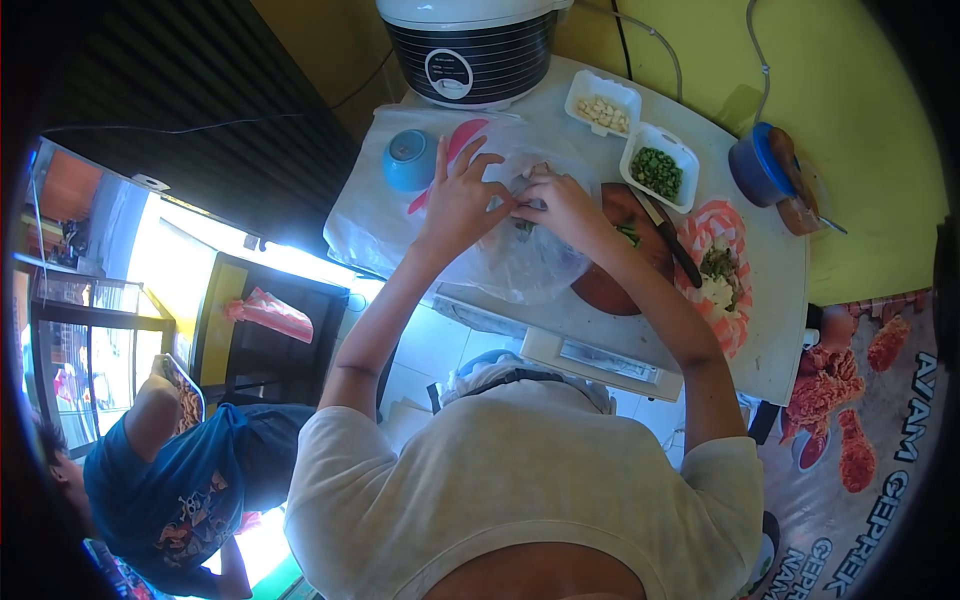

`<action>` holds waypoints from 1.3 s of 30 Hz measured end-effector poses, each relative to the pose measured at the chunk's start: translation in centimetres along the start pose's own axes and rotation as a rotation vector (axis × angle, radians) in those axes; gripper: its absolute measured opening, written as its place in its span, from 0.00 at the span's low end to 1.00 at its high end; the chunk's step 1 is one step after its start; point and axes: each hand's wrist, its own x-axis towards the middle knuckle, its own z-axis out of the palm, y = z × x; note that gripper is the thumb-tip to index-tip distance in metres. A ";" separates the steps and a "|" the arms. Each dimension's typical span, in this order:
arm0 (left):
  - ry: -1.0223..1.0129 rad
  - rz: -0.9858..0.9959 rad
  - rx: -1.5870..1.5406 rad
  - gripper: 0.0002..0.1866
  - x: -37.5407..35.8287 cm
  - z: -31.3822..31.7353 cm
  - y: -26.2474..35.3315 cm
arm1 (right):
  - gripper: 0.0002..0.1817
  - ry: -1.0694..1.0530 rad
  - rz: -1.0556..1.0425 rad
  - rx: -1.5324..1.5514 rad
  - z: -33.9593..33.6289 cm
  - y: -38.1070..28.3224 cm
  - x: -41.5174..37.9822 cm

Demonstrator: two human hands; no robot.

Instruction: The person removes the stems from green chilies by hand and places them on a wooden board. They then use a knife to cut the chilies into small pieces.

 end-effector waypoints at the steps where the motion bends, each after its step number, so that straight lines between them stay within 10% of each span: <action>1: 0.000 -0.003 0.000 0.04 0.0 0.1 -0.2 | 0.09 0.057 -0.016 0.113 0.0 0.2 0.0; 23: 0.145 -0.062 -0.174 0.07 -1.0 -1.2 -1.9 | 0.08 -0.080 0.141 0.025 1.0 1.0 1.8; 31: 0.240 -0.179 -0.567 0.09 -0.8 -1.9 -0.7 | 0.15 0.012 0.328 0.851 -2.3 -1.3 1.0; 39: 0.106 -0.271 -1.100 0.15 -0.3 -0.5 0.0 | 0.13 0.204 0.261 0.903 -2.0 -3.2 0.0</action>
